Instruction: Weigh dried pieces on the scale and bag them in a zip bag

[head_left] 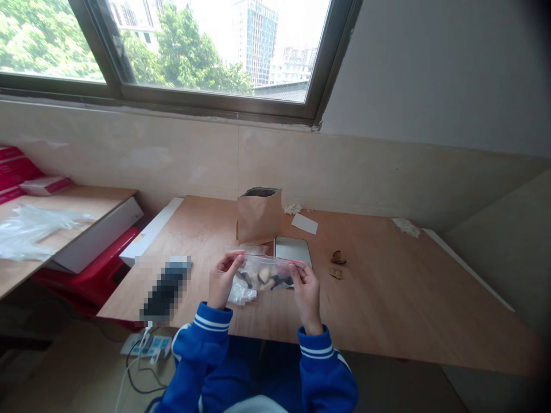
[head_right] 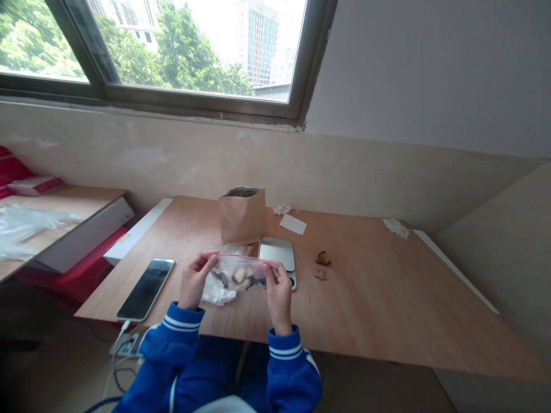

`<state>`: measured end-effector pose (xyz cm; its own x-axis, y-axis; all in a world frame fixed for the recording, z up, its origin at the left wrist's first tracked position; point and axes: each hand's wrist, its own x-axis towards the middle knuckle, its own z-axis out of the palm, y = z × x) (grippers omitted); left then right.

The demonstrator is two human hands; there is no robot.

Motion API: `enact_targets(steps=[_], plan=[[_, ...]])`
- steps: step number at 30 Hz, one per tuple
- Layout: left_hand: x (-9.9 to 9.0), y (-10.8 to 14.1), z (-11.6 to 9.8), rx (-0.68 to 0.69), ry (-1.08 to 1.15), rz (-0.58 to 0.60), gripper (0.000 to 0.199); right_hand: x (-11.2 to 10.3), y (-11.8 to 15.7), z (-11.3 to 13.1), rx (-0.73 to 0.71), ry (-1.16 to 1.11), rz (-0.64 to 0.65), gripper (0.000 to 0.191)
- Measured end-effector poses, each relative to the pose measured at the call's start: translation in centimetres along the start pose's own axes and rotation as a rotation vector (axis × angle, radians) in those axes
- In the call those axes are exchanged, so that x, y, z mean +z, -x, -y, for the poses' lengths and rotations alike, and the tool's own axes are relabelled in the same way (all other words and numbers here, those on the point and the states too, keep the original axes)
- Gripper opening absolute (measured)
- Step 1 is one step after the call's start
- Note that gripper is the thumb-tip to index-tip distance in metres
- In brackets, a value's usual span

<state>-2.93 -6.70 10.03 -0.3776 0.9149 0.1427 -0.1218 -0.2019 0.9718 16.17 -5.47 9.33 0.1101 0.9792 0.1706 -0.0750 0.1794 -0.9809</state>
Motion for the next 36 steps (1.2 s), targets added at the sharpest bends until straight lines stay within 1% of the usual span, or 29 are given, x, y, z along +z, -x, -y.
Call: enact_targets(steps=[3, 6, 9, 12, 16, 21, 23, 24, 26, 28, 30, 33, 36], plan=[[-0.2, 0.5, 0.0, -0.035, -0.011, 0.06, 0.03, -0.4, 0.0, 0.1, 0.005, -0.012, -0.056, 0.038], [-0.2, 0.9, 0.2, -0.057, -0.021, 0.089, 0.026, -0.9, 0.0, 0.2, 0.007, 0.007, -0.069, 0.038], [0.0, 0.9, 0.4, -0.049, -0.039, 0.07, 0.026, -1.2, 0.1, 0.2, -0.006, 0.035, -0.063, 0.038], [0.1, 0.6, 0.5, -0.014, -0.081, 0.038, 0.029, -1.3, 0.1, -0.3, -0.018, 0.064, -0.028, 0.038], [0.2, 0.2, 0.6, 0.035, -0.149, 0.048, 0.034, -1.0, 0.1, -0.8, -0.028, 0.065, 0.013, 0.036], [0.3, 0.1, 0.6, 0.118, -0.278, 0.003, 0.04, -0.4, 0.5, -0.5, -0.06, 0.043, 0.011, 0.031], [0.3, 0.1, 0.7, 0.132, -0.296, -0.011, 0.041, -0.2, 0.7, -0.2, -0.08, 0.034, -0.004, 0.029], [0.3, 0.2, 0.8, 0.129, -0.281, -0.002, 0.041, -0.1, 0.8, -0.1, -0.089, 0.03, -0.017, 0.029], [0.3, 0.3, 0.9, 0.101, -0.211, 0.053, 0.04, -0.1, 0.9, 0.1, -0.104, 0.032, -0.052, 0.028], [0.3, 0.4, 1.0, 0.053, -0.13, 0.13, 0.04, -0.1, 0.9, 0.2, -0.103, 0.037, -0.078, 0.028], [0.3, 0.7, 1.0, -0.001, -0.08, 0.17, 0.038, -0.1, 0.9, 0.4, -0.08, 0.031, -0.083, 0.03], [0.4, 1.0, 0.8, -0.065, -0.044, 0.141, 0.036, -0.2, 0.8, 0.6, -0.035, 0.006, -0.062, 0.034], [0.6, 1.1, 0.4, -0.076, -0.012, 0.072, 0.036, -0.3, 0.8, 0.6, -0.011, 0.008, -0.024, 0.036]])
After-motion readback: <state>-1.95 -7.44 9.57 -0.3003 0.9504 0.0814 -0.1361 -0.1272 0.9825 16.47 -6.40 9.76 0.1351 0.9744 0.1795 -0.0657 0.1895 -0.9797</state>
